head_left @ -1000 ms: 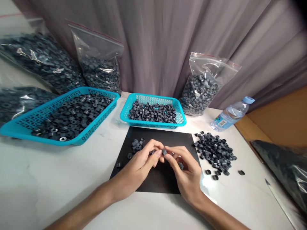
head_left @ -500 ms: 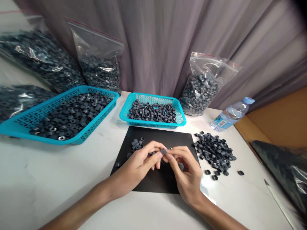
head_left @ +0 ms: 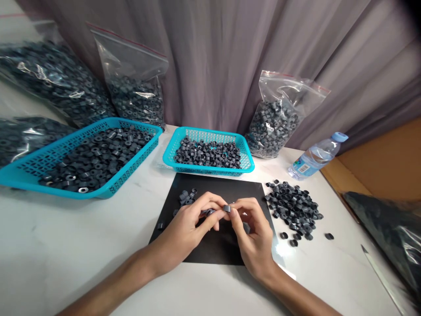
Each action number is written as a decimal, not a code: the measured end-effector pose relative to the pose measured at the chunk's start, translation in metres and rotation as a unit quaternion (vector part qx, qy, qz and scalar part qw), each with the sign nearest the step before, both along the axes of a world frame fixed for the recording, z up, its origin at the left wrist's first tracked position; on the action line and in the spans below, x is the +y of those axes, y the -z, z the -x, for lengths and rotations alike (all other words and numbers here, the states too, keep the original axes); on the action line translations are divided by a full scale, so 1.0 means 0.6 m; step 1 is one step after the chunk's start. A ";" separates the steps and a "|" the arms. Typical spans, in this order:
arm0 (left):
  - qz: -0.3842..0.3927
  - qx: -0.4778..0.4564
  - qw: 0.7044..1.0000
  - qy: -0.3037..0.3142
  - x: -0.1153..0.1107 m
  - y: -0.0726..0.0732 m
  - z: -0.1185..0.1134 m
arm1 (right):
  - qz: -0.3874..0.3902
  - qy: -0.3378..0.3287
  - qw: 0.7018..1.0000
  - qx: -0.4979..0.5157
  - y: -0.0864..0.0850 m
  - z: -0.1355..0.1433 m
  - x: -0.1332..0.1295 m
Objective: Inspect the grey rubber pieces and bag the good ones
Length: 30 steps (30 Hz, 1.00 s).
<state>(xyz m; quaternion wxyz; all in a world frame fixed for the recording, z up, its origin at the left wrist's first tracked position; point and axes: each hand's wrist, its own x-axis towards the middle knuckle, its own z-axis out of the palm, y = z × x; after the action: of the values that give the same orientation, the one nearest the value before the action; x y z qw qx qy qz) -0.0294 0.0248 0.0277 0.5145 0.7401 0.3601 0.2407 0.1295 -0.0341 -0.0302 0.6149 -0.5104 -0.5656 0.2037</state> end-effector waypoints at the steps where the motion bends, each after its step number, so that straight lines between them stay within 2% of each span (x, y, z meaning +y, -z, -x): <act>1: -0.002 0.003 1.000 -0.001 0.000 0.000 0.001 | 0.001 -0.001 1.000 0.000 0.000 0.000 0.000; 9: -0.013 0.000 1.000 -0.018 0.002 0.007 0.005 | -0.005 0.000 1.000 0.026 0.000 0.000 -0.002; 15: -0.043 0.032 0.999 -0.008 0.002 0.013 0.004 | 0.006 -0.034 0.998 -0.049 -0.003 0.005 -0.002; 19: -0.045 0.014 0.999 -0.003 0.021 0.006 0.011 | -0.001 0.017 0.997 -0.074 -0.018 -0.008 0.010; 21: -0.013 -0.022 0.999 -0.033 0.038 0.004 0.019 | 0.003 0.082 0.982 -0.169 -0.036 -0.040 0.020; 22: 0.014 -0.040 0.998 -0.050 0.047 0.003 0.024 | 0.006 0.141 0.958 -0.249 -0.047 -0.064 0.024; 23: 0.040 -0.053 0.995 -0.069 0.056 0.002 0.029 | 0.029 0.203 0.915 -0.347 -0.057 -0.091 0.027; 25: 0.044 -0.054 0.992 -0.109 0.070 0.001 0.037 | 0.083 0.281 0.810 -0.508 -0.072 -0.148 0.026; 27: -0.030 -0.016 0.990 -0.135 0.076 0.000 0.044 | 0.141 0.301 0.711 -0.619 -0.079 -0.195 0.017; 28: -0.091 0.016 0.987 -0.135 0.077 0.000 0.046 | 0.171 0.314 0.675 -0.645 -0.080 -0.211 0.011; 30: -0.220 0.088 0.966 -0.105 0.075 0.002 0.048 | 0.227 0.318 0.639 -0.663 -0.080 -0.225 -0.002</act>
<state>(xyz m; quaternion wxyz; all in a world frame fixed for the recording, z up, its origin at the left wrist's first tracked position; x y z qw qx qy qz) -0.0582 0.0699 0.0263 0.2773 0.8116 0.4172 0.3007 0.2645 -0.0352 0.0177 -0.0333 -0.7805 -0.5601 -0.2756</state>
